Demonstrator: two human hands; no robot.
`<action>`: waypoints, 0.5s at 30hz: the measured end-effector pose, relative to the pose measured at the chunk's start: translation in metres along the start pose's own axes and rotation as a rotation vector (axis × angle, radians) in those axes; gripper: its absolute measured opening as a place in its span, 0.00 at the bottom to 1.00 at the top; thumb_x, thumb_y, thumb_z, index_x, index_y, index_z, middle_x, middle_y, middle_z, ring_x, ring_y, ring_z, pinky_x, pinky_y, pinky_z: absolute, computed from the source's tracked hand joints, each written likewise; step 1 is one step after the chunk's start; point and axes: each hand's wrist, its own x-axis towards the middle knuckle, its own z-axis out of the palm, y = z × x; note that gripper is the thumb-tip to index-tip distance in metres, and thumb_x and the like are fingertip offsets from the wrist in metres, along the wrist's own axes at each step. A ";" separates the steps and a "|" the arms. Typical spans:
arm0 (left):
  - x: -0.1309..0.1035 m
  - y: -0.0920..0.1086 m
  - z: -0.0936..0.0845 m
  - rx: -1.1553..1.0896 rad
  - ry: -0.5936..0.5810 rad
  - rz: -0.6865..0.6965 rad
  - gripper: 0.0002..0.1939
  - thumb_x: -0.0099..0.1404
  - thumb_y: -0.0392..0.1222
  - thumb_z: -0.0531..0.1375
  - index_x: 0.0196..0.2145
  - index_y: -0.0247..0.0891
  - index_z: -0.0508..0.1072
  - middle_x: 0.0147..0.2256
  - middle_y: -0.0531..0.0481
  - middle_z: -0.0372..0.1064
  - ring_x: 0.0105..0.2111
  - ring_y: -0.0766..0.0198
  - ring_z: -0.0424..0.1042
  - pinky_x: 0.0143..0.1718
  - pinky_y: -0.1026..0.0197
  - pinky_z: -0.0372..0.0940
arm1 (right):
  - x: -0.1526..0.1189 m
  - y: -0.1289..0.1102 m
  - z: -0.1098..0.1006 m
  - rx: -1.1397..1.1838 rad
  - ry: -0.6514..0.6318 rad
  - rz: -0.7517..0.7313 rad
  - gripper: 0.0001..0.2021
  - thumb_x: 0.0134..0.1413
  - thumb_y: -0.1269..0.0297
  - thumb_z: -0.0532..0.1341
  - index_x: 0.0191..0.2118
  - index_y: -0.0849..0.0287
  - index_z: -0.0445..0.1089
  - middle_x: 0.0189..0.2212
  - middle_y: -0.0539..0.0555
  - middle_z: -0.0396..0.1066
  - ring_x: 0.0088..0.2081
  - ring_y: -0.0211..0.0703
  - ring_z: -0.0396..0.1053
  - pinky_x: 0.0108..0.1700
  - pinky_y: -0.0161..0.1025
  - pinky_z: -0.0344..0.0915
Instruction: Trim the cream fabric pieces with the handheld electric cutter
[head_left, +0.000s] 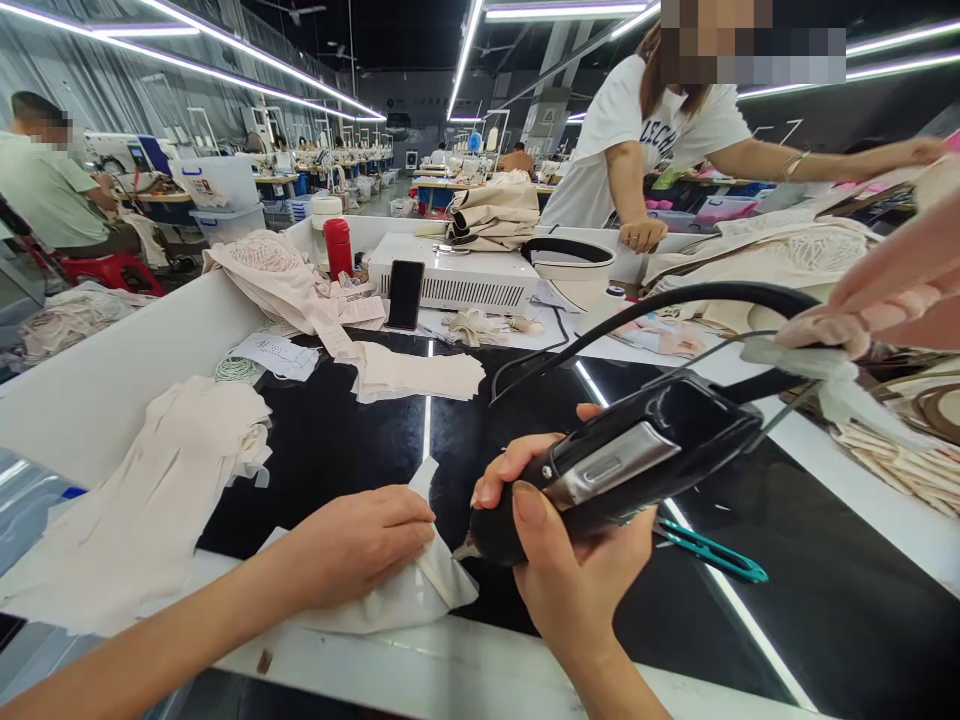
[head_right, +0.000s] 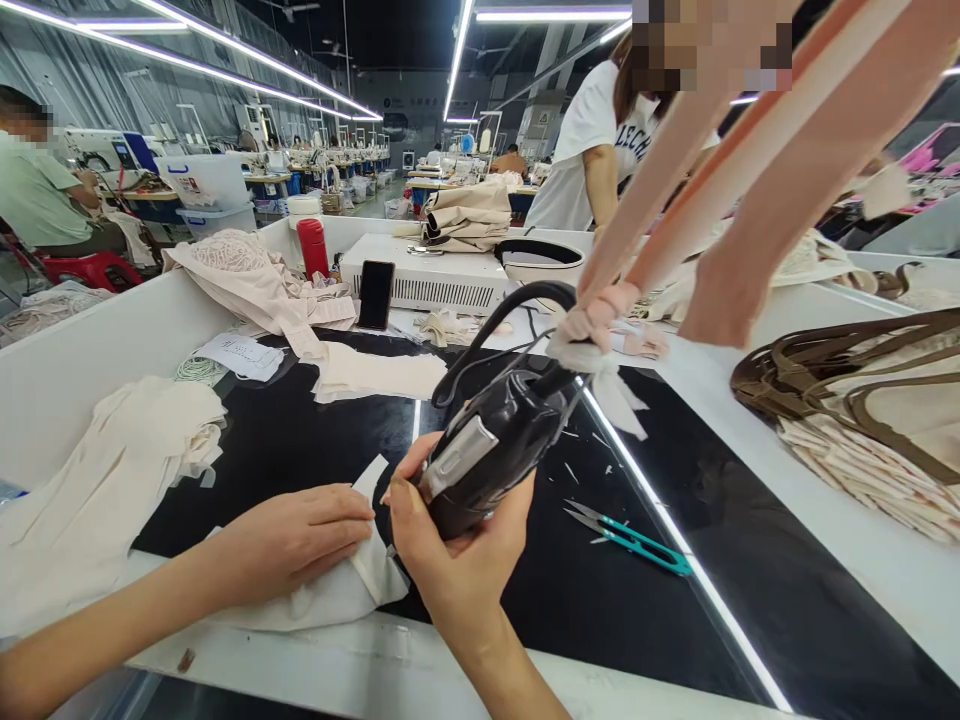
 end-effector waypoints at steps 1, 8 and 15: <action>-0.001 -0.003 0.000 0.000 -0.022 -0.006 0.12 0.80 0.35 0.50 0.50 0.34 0.73 0.49 0.42 0.74 0.50 0.60 0.75 0.53 0.57 0.75 | 0.000 0.000 0.000 -0.011 0.002 -0.007 0.19 0.59 0.65 0.70 0.52 0.49 0.64 0.30 0.46 0.73 0.23 0.37 0.71 0.26 0.37 0.74; -0.007 -0.007 -0.004 0.018 -0.046 -0.030 0.14 0.82 0.38 0.48 0.52 0.35 0.72 0.50 0.42 0.73 0.51 0.60 0.75 0.51 0.58 0.76 | -0.002 0.002 0.001 -0.052 0.021 -0.040 0.17 0.57 0.70 0.68 0.48 0.49 0.63 0.30 0.45 0.72 0.23 0.36 0.71 0.27 0.37 0.74; -0.006 -0.005 -0.006 0.130 -0.061 -0.020 0.13 0.81 0.38 0.49 0.51 0.35 0.71 0.50 0.43 0.74 0.49 0.59 0.76 0.48 0.59 0.76 | -0.002 0.002 0.002 -0.044 0.031 -0.052 0.18 0.57 0.71 0.68 0.48 0.50 0.64 0.31 0.45 0.72 0.23 0.37 0.71 0.26 0.36 0.74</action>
